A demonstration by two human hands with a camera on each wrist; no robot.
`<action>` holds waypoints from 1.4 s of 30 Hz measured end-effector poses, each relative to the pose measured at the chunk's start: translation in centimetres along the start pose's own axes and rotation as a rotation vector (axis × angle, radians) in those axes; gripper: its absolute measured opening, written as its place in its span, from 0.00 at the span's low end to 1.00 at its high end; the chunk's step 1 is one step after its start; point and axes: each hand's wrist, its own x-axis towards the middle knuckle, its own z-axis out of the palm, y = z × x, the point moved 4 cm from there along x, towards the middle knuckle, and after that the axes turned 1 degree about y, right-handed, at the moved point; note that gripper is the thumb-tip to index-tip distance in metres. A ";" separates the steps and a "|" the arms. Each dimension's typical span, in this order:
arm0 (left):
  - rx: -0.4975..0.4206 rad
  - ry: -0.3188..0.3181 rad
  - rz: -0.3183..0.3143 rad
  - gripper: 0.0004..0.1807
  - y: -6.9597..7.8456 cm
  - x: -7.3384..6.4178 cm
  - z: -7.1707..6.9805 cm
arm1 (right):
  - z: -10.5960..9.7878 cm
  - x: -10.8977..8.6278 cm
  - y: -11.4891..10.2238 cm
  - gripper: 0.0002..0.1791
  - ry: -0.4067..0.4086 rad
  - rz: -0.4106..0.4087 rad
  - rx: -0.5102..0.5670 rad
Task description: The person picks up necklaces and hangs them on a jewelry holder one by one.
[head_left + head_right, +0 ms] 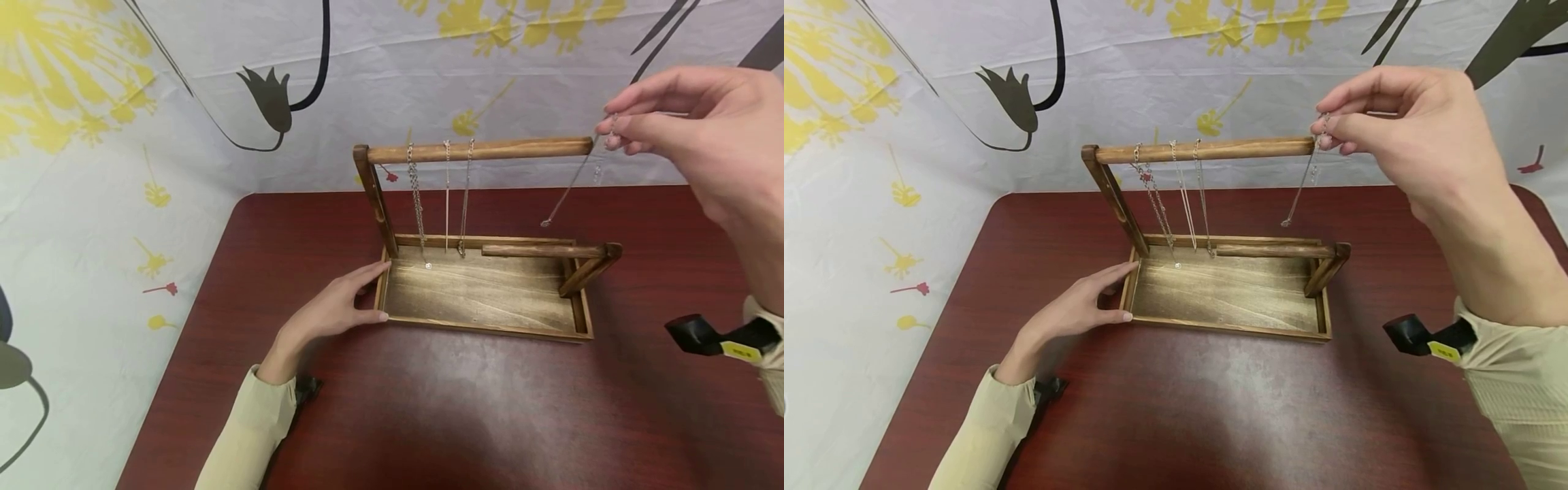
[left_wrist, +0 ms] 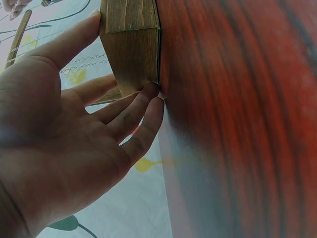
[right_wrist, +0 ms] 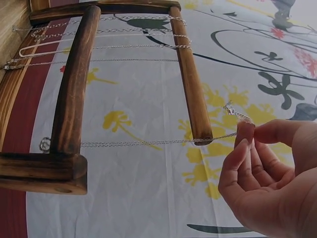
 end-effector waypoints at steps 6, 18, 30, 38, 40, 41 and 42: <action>0.002 0.001 0.001 0.48 0.1 0.0 0.0 | -0.1 -0.1 0.4 0.09 -0.024 0.007 0.163; -0.008 0.004 0.007 0.47 0.1 -0.1 0.0 | 0.0 0.2 0.2 0.10 -0.008 0.008 0.163; -0.011 0.002 -0.003 0.47 0.0 -0.1 0.0 | -0.2 0.1 -0.5 0.12 0.024 -0.014 -0.184; -0.009 -0.002 0.000 0.47 0.0 0.0 0.0 | -0.6 0.1 -0.3 0.15 0.034 -0.004 -0.269; -0.009 -0.002 -0.003 0.47 0.0 0.0 0.0 | -0.7 0.1 -0.1 0.15 0.030 -0.002 -0.278; -0.009 -0.003 -0.007 0.47 -0.1 0.0 0.0 | -0.7 0.2 0.0 0.15 0.029 0.000 -0.277; -0.009 -0.004 -0.007 0.47 -0.1 0.0 0.1 | -0.8 0.2 0.0 0.15 0.027 0.001 -0.279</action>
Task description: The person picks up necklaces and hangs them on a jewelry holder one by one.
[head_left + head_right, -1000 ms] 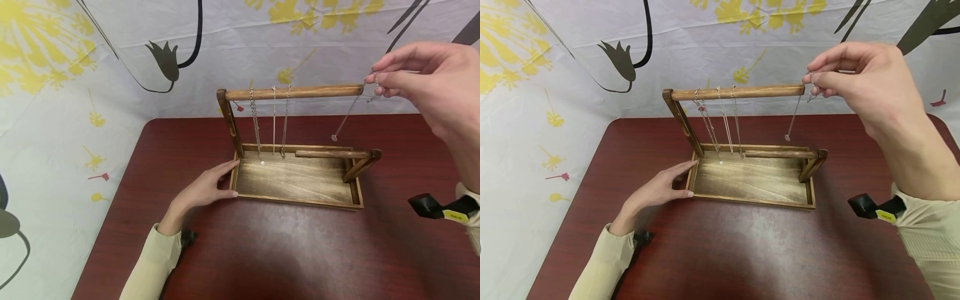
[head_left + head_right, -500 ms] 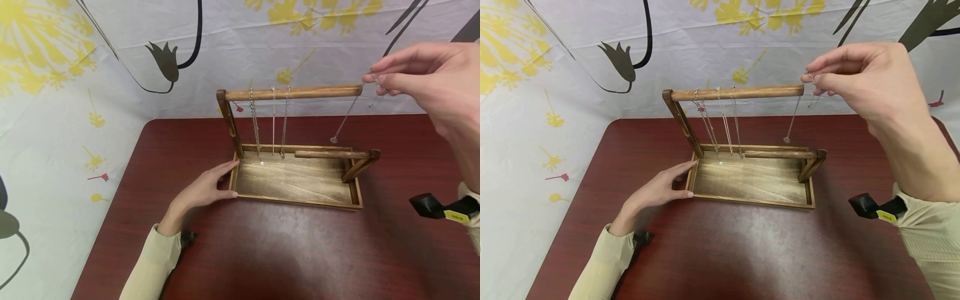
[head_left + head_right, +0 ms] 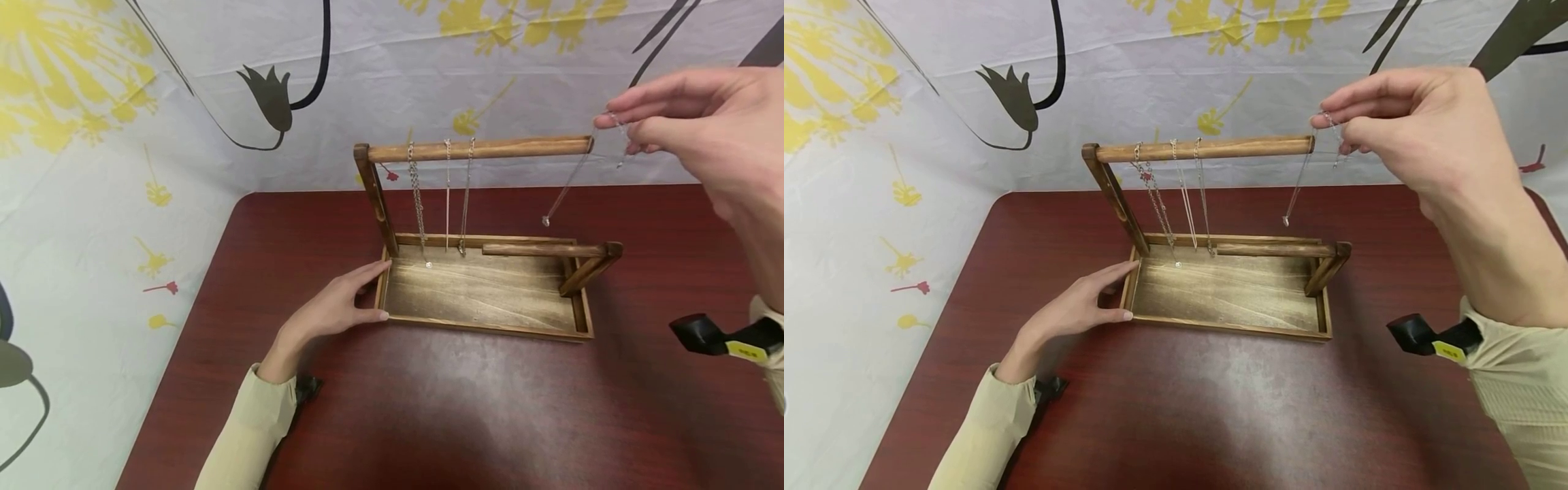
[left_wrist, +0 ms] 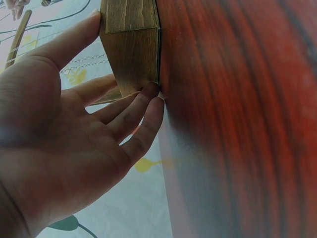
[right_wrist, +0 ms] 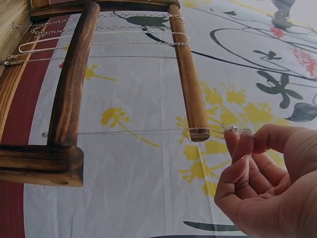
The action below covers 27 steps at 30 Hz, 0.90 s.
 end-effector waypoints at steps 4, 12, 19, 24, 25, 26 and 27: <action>0.005 0.000 0.000 0.47 0.0 0.1 -0.1 | -0.1 0.2 0.1 0.16 -0.005 0.002 0.003; 0.006 0.003 -0.002 0.47 0.2 0.1 -0.2 | 0.2 0.0 0.2 0.16 -0.028 0.045 -0.061; 0.002 0.002 -0.005 0.47 0.2 0.0 -0.1 | 0.9 -0.1 -0.2 0.16 -0.036 0.123 -0.084; -0.002 0.003 -0.005 0.47 0.2 -0.1 -0.1 | 1.5 0.0 -0.7 0.15 -0.062 0.129 -0.089; -0.002 0.002 -0.005 0.47 0.1 -0.1 -0.1 | 1.6 0.1 -0.8 0.14 -0.066 0.130 -0.089; -0.002 0.002 -0.004 0.47 0.1 -0.1 0.0 | 1.7 0.2 -0.8 0.14 -0.071 0.130 -0.089; -0.003 0.002 -0.002 0.47 0.1 -0.1 -0.1 | 1.8 0.3 -0.9 0.14 -0.077 0.130 -0.084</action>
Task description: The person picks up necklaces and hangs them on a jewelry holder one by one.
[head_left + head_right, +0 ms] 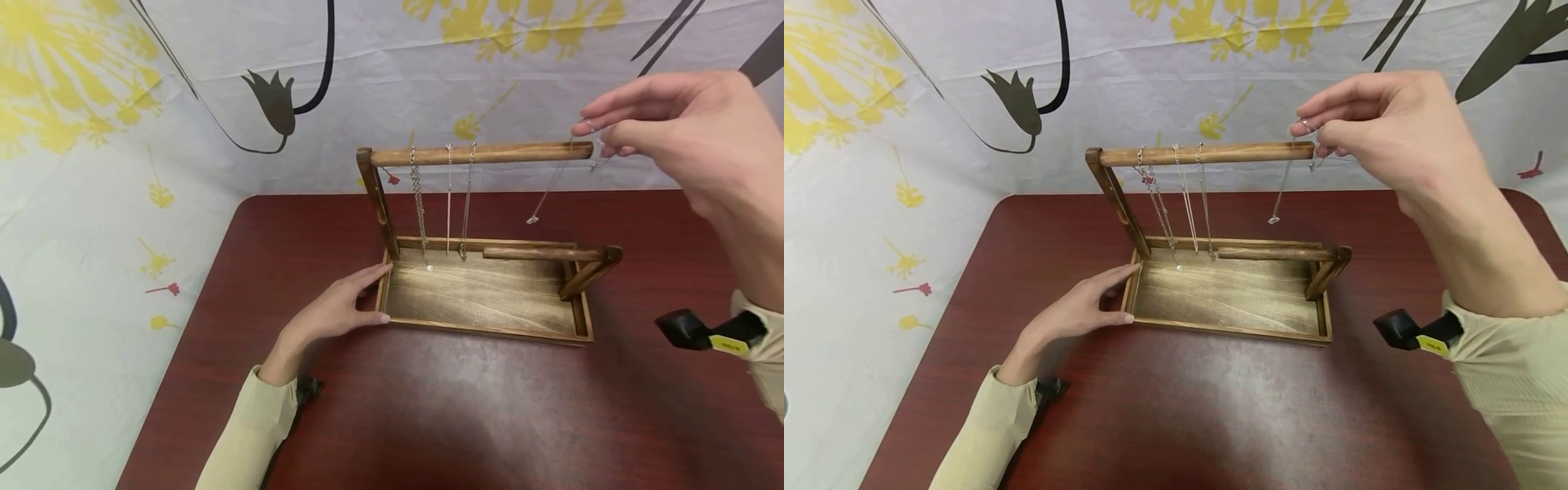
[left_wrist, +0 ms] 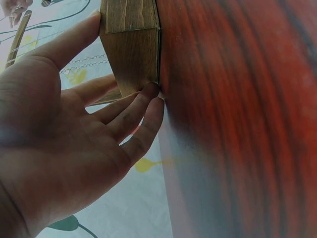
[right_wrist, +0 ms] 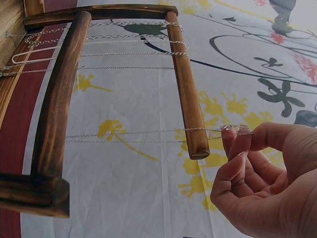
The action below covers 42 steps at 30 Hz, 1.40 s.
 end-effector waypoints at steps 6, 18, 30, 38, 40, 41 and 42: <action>0.006 0.007 0.005 0.47 0.0 0.1 0.0 | 0.5 0.0 -0.5 0.13 -0.035 -0.012 0.029; 0.008 0.011 0.021 0.47 0.1 0.0 -0.1 | 1.4 -0.1 -1.3 0.16 -0.040 0.024 0.020; 0.002 0.011 0.026 0.47 0.0 0.0 -0.1 | 2.5 -0.1 -2.5 0.18 -0.041 0.031 0.061; 0.008 0.012 0.021 0.47 0.0 0.1 -0.2 | 2.7 0.1 -2.7 0.17 -0.038 0.036 0.029; 0.008 0.012 0.022 0.47 0.0 0.1 -0.3 | 2.8 0.1 -2.7 0.17 -0.034 0.042 -0.002; 0.008 0.013 0.026 0.47 0.0 0.1 -0.3 | 2.8 0.1 -2.7 0.17 -0.033 0.040 -0.012; 0.007 0.014 0.029 0.47 0.0 0.1 -0.3 | 2.9 0.1 -2.7 0.17 -0.034 0.039 -0.012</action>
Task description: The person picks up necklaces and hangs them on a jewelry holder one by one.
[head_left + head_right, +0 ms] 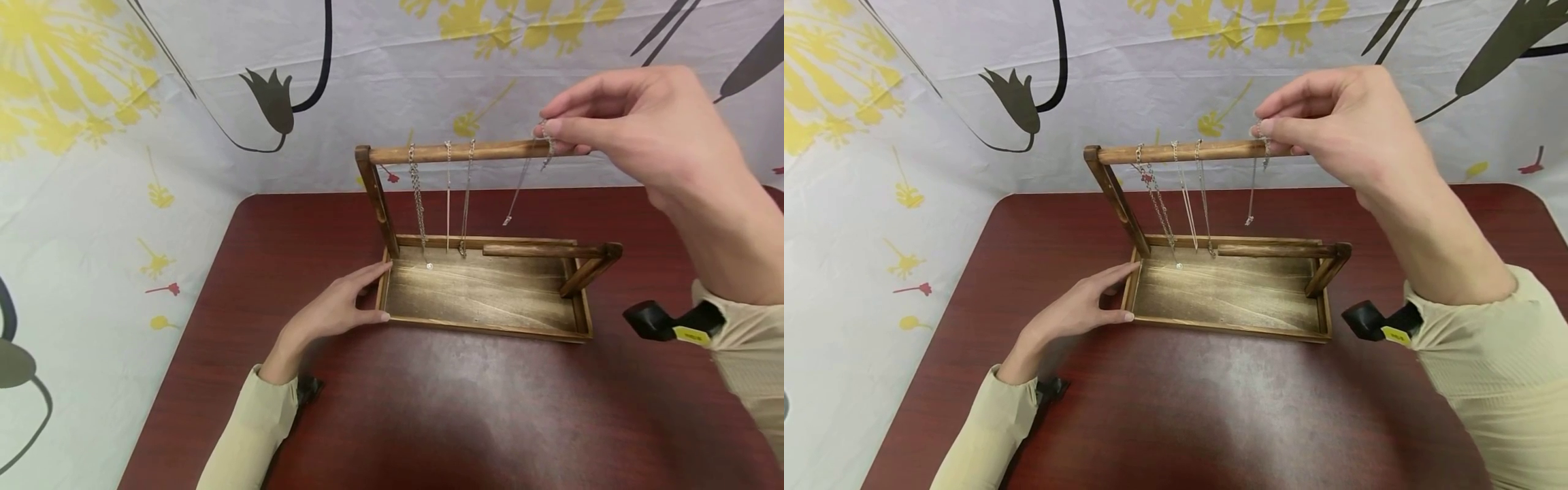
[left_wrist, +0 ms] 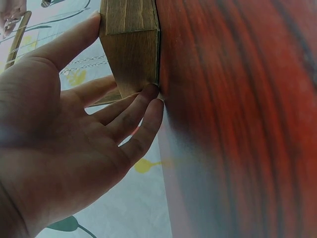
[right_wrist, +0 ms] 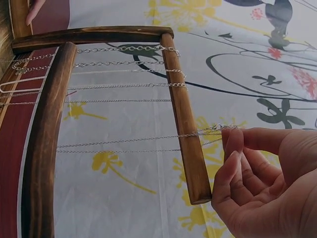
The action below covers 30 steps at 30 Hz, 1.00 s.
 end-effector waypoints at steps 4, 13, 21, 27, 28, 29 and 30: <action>-0.002 0.000 0.005 0.47 0.0 0.0 0.0 | 0.3 0.0 -0.3 0.16 -0.012 -0.023 0.043; -0.003 0.002 0.004 0.47 -0.1 0.0 0.0 | 1.0 0.1 -1.0 0.14 -0.021 -0.034 0.066; -0.004 -0.001 -0.005 0.47 -0.1 -0.1 0.0 | 1.6 0.3 -1.1 0.12 -0.037 -0.038 0.099; 0.001 -0.003 -0.011 0.47 -0.1 0.0 0.1 | 2.0 0.2 -1.3 0.12 -0.045 -0.054 0.094; 0.001 -0.003 -0.011 0.47 -0.1 0.0 0.1 | 2.1 0.2 -1.3 0.12 -0.045 -0.055 0.095; 0.001 -0.003 -0.010 0.47 -0.1 0.0 0.1 | 2.1 0.2 -1.3 0.11 -0.045 -0.056 0.096; 0.001 -0.003 -0.013 0.47 -0.1 0.0 0.1 | 2.2 0.2 -1.3 0.11 -0.044 -0.057 0.096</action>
